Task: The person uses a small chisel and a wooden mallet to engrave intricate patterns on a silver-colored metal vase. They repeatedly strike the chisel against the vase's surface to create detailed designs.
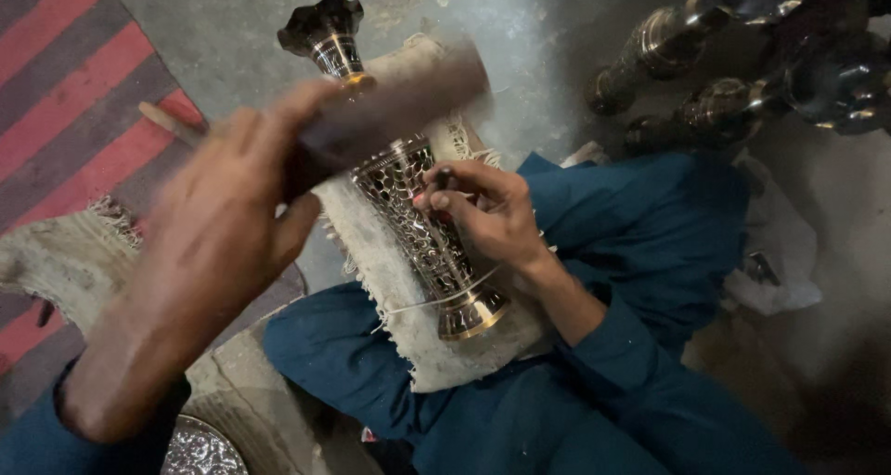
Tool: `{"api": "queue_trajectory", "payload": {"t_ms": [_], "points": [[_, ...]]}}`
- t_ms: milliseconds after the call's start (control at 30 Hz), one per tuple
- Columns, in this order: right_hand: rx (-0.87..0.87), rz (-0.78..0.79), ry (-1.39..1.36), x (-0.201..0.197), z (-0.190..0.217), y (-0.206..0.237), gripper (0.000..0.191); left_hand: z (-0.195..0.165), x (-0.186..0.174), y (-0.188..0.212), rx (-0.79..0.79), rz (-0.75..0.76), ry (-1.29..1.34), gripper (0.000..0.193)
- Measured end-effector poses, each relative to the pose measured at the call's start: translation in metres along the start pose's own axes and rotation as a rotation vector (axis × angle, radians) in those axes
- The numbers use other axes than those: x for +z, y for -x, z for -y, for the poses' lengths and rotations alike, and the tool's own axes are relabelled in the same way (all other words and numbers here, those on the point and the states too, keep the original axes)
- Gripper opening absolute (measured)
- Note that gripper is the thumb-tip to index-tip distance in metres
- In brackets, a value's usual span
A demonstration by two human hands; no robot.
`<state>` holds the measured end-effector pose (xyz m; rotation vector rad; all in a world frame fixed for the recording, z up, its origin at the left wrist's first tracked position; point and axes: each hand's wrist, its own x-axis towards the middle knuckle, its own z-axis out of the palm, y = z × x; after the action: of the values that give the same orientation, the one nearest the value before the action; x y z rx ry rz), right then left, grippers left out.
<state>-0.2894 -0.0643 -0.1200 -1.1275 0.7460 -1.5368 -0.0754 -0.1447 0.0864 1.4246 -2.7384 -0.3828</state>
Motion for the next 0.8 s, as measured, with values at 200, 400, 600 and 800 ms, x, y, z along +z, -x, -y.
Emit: {"api": "queue_trajectory", "payload": {"t_ms": [200,400,600,800], "points": [[0.192,-0.189,-0.100,0.003,0.009,-0.003,0.020,0.000,-0.007,0.007,0.075,-0.008,-0.763,0.054],[0.177,-0.204,-0.034,0.001,0.013,0.011,0.023,-0.001,-0.004,0.026,-0.133,0.066,-0.016,0.066],[0.098,-0.154,0.053,0.010,0.011,0.028,0.023,-0.004,0.007,0.028,0.036,-0.038,0.246,0.073],[-0.048,-0.137,0.194,0.016,0.012,0.027,0.022,-0.011,0.002,0.020,-0.042,0.123,0.098,0.071]]}}
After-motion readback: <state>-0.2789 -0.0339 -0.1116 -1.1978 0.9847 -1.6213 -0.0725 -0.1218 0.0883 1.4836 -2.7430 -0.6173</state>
